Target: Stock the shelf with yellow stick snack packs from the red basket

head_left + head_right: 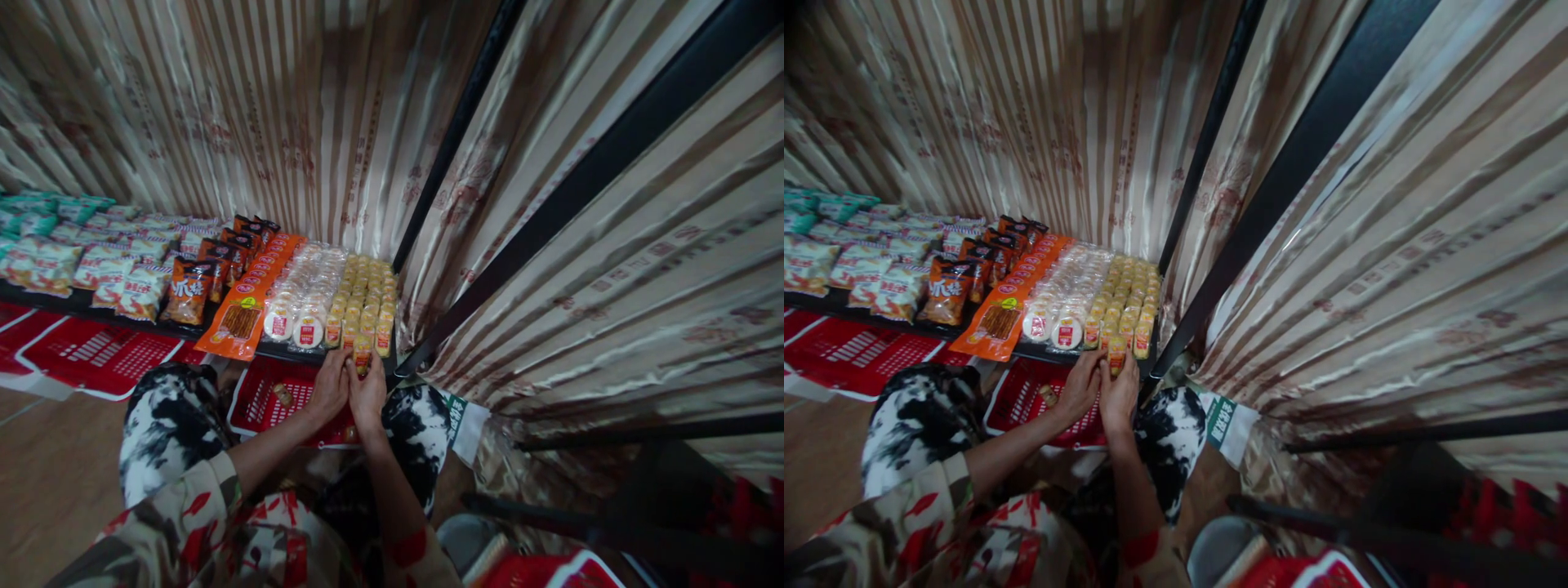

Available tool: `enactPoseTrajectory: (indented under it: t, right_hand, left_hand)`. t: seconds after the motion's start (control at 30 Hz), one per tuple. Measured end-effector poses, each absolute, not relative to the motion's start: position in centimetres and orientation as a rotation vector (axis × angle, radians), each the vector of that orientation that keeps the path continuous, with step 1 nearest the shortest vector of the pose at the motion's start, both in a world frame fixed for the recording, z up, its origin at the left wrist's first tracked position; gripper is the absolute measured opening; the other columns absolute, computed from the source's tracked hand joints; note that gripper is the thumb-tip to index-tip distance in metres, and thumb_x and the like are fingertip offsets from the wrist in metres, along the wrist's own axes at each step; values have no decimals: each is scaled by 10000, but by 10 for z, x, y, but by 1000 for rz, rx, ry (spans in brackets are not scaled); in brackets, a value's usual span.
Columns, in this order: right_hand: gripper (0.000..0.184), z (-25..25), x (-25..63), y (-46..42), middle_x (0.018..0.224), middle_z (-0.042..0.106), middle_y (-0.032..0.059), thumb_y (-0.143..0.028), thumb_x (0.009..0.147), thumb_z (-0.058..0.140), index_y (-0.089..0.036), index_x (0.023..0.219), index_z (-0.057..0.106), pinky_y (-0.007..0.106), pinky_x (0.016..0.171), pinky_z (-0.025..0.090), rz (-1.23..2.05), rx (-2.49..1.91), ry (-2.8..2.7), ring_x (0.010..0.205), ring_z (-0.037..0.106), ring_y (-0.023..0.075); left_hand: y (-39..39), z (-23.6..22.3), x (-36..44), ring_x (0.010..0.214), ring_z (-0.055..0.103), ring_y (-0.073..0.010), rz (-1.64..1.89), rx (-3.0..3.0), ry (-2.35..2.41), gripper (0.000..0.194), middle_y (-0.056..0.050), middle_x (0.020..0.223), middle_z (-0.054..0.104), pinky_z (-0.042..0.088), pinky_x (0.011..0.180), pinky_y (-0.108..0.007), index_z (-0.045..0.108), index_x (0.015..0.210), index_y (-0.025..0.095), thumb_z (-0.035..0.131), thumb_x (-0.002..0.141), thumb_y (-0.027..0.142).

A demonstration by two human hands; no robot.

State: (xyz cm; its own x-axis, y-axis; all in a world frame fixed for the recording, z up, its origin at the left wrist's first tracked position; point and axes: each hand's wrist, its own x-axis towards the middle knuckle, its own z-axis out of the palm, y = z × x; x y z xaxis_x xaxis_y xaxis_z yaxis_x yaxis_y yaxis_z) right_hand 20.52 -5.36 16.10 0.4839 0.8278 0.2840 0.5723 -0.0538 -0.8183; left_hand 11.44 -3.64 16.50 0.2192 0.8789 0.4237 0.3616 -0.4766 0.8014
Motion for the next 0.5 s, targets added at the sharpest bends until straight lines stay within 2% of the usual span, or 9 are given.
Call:
enactPoseTrajectory:
  t: [0.13,0.33,0.5]
  right_hand:
    - [503,162,208,-47,1228,537,192,-407,845,467,-105,1248,455,433,998,356,224,-1746,-1151,1172,472,278]
    - [580,163,208,-37,1294,474,253,-403,890,379,-16,1322,365,425,1007,346,88,-1781,-1054,1228,429,297]
    - [566,163,205,-33,1352,450,211,-379,914,352,-94,1397,272,425,977,387,6,-1805,-1108,1218,462,270]
  left_hand:
    - [-33,170,116,1057,540,-190,1148,2007,1109,412,-106,1077,583,433,975,-371,534,1121,154,370,762,37]
    - [-25,173,103,1148,474,-231,1212,2262,1093,422,-115,1151,543,405,1012,-446,555,1107,155,408,734,24]
    - [-15,171,90,1234,402,-248,1209,2426,1012,422,-124,1179,516,387,1041,-477,558,1079,142,412,709,1]
